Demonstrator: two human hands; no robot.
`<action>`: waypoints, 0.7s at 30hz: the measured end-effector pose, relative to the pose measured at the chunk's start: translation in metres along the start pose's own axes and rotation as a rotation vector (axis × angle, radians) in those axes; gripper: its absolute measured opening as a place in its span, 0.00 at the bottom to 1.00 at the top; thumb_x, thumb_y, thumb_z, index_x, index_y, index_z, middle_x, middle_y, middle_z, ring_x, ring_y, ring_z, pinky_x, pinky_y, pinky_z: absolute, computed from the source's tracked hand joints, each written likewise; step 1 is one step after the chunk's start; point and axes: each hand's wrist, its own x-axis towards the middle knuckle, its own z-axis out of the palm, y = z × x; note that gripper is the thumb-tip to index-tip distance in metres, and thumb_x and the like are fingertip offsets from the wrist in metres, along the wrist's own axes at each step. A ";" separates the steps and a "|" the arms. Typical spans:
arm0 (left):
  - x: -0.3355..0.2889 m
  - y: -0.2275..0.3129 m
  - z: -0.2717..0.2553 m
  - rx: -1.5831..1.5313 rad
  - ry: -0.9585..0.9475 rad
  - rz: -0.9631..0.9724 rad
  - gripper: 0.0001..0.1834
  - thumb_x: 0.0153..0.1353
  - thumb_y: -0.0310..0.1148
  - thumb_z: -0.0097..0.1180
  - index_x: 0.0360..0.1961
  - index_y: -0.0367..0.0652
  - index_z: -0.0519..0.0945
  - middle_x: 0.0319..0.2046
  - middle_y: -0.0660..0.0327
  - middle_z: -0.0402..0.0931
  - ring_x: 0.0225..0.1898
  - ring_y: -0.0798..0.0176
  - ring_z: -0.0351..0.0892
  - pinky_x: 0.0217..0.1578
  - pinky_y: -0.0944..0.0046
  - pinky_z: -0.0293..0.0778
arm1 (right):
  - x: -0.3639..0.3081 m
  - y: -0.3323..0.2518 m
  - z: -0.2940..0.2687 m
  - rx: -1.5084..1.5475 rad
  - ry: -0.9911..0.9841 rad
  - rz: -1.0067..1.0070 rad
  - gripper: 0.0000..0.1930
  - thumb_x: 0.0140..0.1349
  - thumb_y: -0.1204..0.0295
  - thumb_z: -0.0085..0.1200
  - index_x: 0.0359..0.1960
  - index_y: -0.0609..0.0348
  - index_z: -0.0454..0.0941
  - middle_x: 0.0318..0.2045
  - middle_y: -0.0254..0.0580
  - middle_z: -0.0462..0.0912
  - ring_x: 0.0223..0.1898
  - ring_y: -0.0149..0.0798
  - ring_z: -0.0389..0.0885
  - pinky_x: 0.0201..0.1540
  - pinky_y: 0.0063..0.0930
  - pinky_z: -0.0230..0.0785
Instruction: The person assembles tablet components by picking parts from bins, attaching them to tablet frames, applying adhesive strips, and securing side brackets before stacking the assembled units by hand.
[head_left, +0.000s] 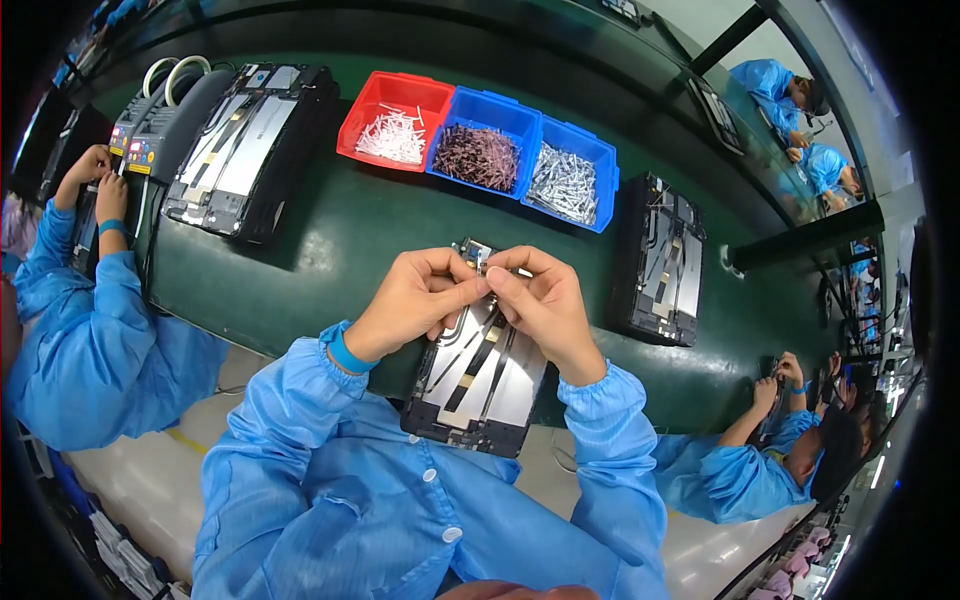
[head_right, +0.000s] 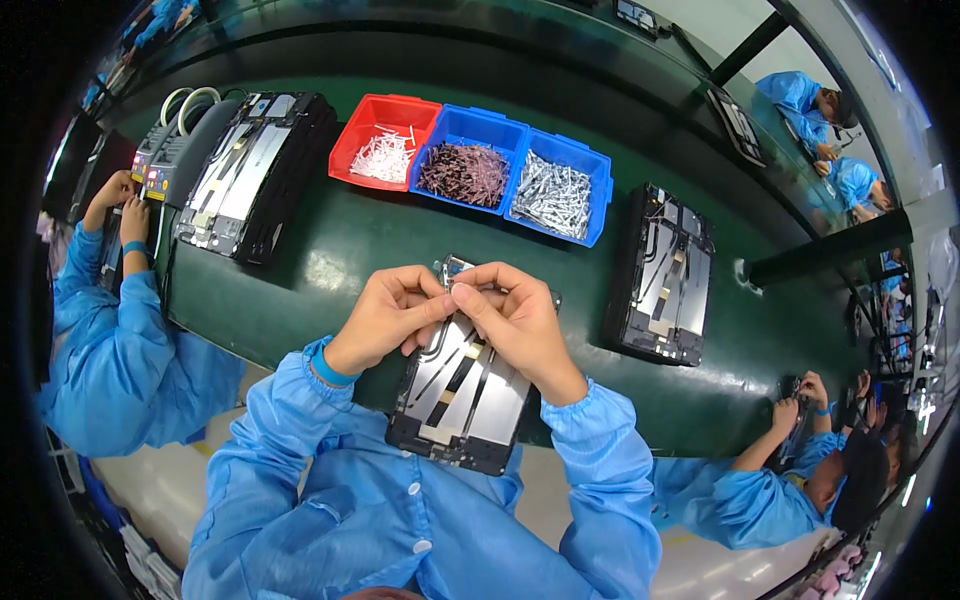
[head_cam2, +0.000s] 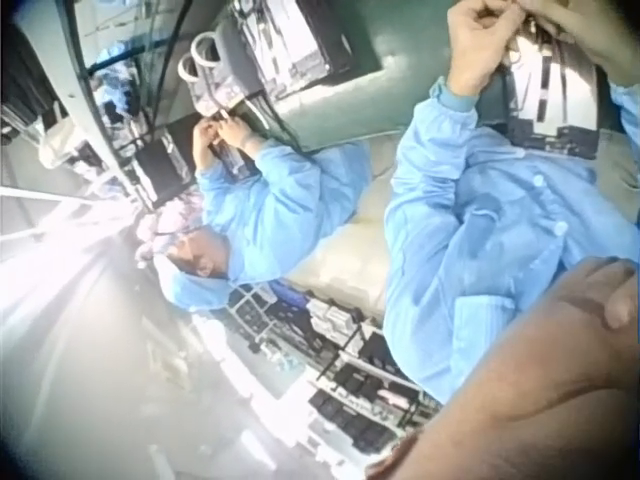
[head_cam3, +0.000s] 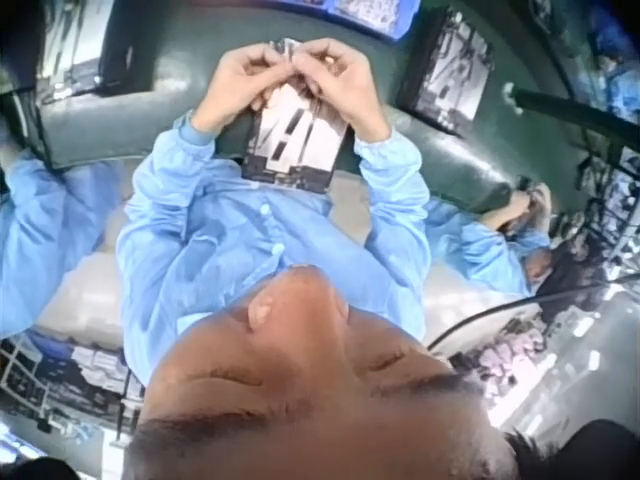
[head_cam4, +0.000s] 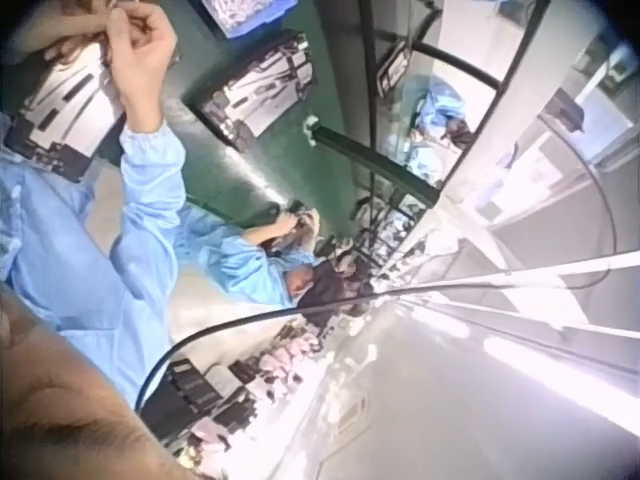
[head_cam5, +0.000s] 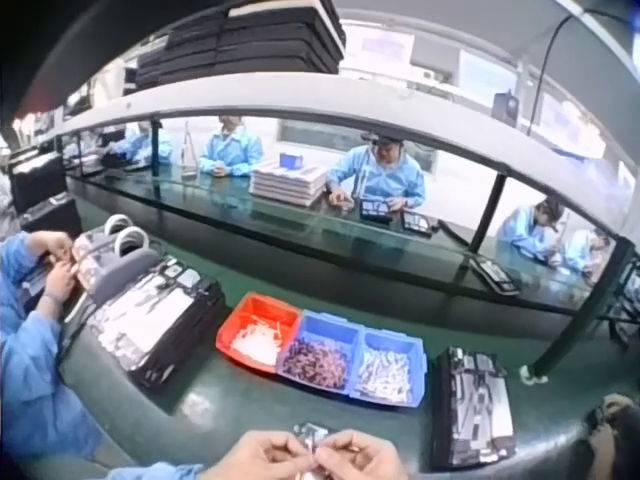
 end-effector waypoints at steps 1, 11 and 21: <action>0.000 0.000 0.001 0.006 -0.004 -0.008 0.11 0.68 0.37 0.65 0.35 0.41 0.80 0.18 0.68 0.76 0.16 0.80 0.71 0.13 0.78 0.61 | 0.000 0.003 0.002 -0.013 0.024 -0.038 0.09 0.70 0.71 0.60 0.45 0.63 0.78 0.33 0.33 0.83 0.27 0.18 0.74 0.27 0.15 0.64; -0.003 0.011 0.003 0.211 0.063 0.087 0.12 0.67 0.34 0.65 0.42 0.35 0.82 0.24 0.66 0.80 0.20 0.81 0.73 0.15 0.77 0.62 | 0.004 0.019 -0.001 -0.297 0.103 -0.382 0.03 0.68 0.77 0.58 0.38 0.65 0.79 0.30 0.31 0.82 0.26 0.17 0.75 0.26 0.16 0.64; 0.002 0.032 -0.018 0.208 0.004 -0.115 0.13 0.70 0.37 0.61 0.41 0.35 0.81 0.23 0.68 0.77 0.17 0.80 0.69 0.13 0.76 0.60 | -0.003 0.005 0.003 -0.597 0.087 -0.312 0.03 0.62 0.79 0.63 0.35 0.65 0.82 0.23 0.28 0.81 0.21 0.16 0.71 0.22 0.15 0.59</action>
